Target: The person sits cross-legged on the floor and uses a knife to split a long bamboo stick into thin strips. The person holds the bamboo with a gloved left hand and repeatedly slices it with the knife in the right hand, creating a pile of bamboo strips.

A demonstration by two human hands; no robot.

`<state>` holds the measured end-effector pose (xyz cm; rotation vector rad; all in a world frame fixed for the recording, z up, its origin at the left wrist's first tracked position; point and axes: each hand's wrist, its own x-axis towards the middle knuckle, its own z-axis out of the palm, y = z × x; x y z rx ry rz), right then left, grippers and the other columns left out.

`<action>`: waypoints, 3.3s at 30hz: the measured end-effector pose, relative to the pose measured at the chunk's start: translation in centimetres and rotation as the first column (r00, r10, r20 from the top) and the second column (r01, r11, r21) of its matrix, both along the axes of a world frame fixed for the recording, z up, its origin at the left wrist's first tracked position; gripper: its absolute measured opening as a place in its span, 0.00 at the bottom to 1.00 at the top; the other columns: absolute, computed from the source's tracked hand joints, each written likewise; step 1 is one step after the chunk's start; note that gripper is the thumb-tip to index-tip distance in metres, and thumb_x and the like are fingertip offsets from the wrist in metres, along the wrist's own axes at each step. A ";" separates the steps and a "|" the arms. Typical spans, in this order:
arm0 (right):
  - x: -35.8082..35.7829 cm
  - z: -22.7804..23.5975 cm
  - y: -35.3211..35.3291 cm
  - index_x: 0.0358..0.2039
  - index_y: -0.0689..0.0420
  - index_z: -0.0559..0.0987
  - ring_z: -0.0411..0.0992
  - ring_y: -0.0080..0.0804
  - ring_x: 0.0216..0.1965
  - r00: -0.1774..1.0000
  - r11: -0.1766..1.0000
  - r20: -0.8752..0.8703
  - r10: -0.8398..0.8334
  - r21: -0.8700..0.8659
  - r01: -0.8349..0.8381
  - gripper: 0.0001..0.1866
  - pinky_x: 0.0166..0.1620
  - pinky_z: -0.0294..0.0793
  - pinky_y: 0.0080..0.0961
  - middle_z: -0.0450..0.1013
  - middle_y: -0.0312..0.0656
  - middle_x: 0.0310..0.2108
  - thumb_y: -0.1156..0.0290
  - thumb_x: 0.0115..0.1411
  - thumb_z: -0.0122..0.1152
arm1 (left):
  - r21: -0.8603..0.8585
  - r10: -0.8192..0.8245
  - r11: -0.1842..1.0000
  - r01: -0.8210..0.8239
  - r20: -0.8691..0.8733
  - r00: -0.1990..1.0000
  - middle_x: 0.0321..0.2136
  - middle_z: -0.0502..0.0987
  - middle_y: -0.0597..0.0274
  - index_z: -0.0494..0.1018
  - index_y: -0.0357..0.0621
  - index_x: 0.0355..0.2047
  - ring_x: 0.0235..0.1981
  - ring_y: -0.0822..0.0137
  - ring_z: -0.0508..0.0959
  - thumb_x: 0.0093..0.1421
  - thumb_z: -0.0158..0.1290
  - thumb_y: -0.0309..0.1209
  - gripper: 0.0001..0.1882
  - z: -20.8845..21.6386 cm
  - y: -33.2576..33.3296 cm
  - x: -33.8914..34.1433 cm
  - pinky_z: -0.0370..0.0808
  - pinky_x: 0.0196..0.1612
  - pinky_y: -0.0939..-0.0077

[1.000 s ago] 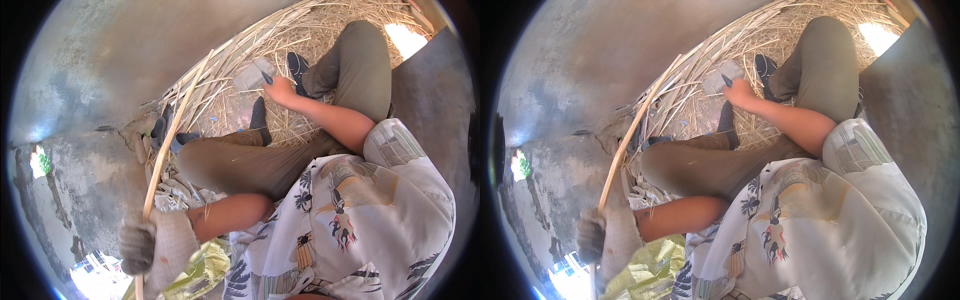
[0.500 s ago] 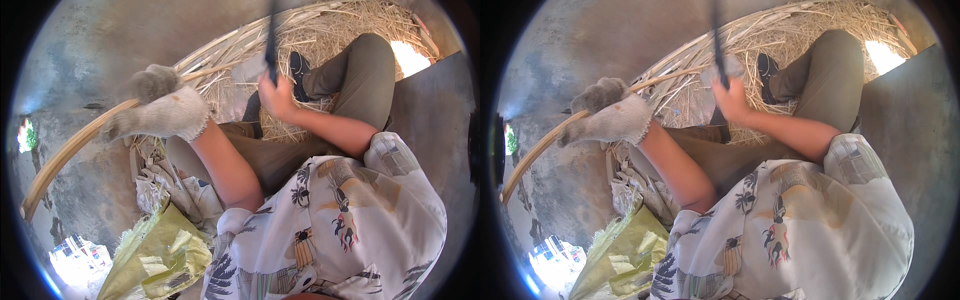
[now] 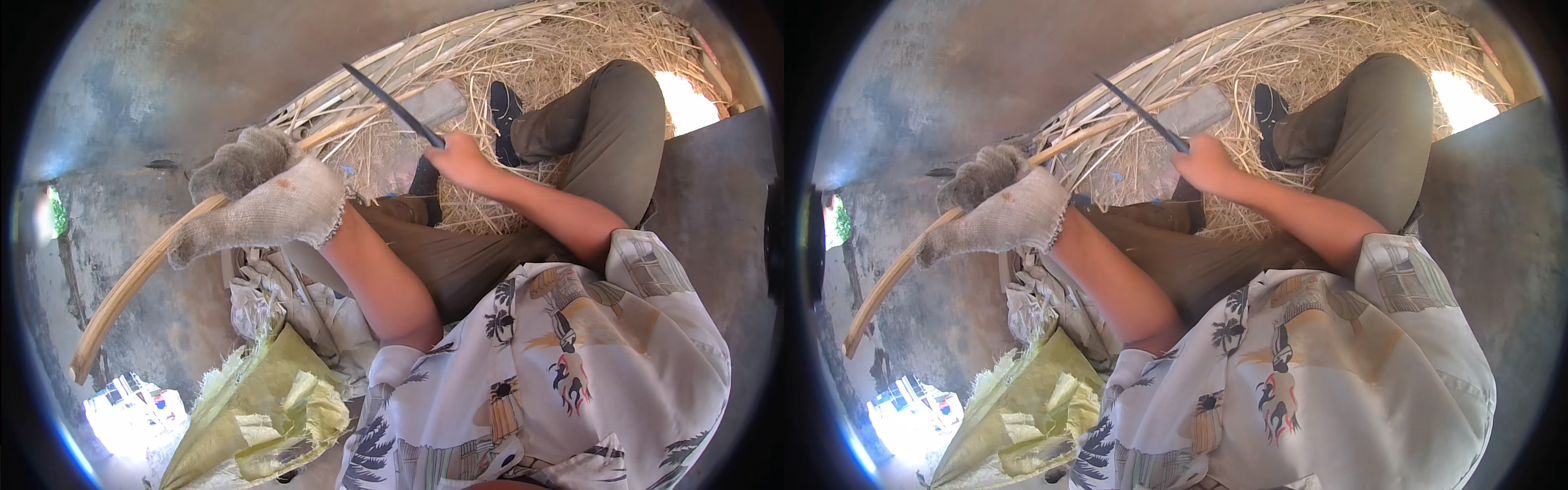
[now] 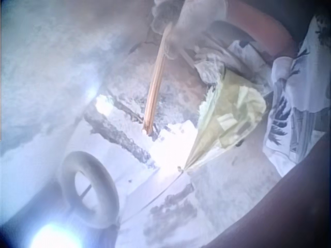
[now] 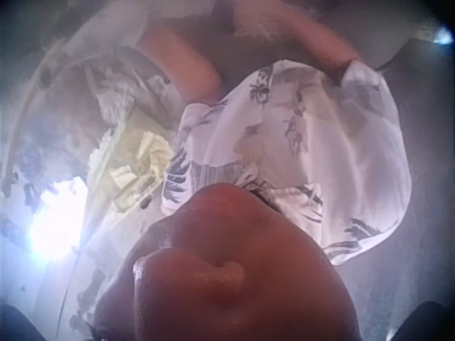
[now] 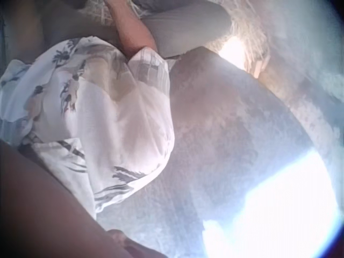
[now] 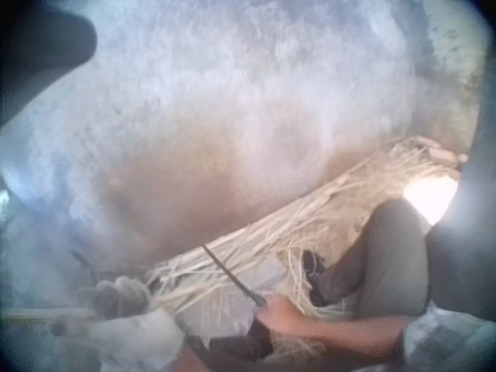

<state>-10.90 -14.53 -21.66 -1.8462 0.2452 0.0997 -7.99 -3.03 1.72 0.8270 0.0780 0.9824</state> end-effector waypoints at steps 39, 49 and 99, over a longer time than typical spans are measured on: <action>1.8 10.4 0.0 0.26 0.62 0.72 0.63 0.26 0.22 0.761 0.858 0.507 -0.406 0.497 0.127 0.16 0.29 0.67 0.29 0.68 0.40 0.19 0.62 0.62 0.59 | -0.086 0.162 0.982 -0.168 -0.064 0.985 0.13 0.55 0.73 0.53 0.56 0.18 0.16 0.73 0.57 0.56 0.31 0.79 0.38 0.5 -0.5 0.1 0.57 0.20 0.78; 2.7 7.9 -1.2 0.33 0.63 0.80 0.76 0.42 0.25 0.873 0.954 0.406 -0.269 0.238 0.183 0.13 0.32 0.72 0.37 0.77 0.48 0.23 0.65 0.59 0.59 | 0.164 -0.410 0.906 0.391 0.104 0.906 0.08 0.43 0.75 0.45 0.58 0.13 0.11 0.75 0.42 0.45 0.33 0.85 0.42 -0.3 2.2 -0.5 0.39 0.16 0.78; 4.5 0.4 0.0 0.27 0.64 0.76 0.68 0.28 0.20 0.918 0.956 0.327 -0.223 0.258 0.140 0.14 0.27 0.68 0.32 0.71 0.44 0.18 0.64 0.59 0.60 | 0.161 0.240 0.948 -0.274 0.203 0.949 0.10 0.53 0.79 0.56 0.59 0.11 0.12 0.79 0.53 0.57 0.42 0.74 0.36 4.2 6.8 -6.0 0.49 0.16 0.81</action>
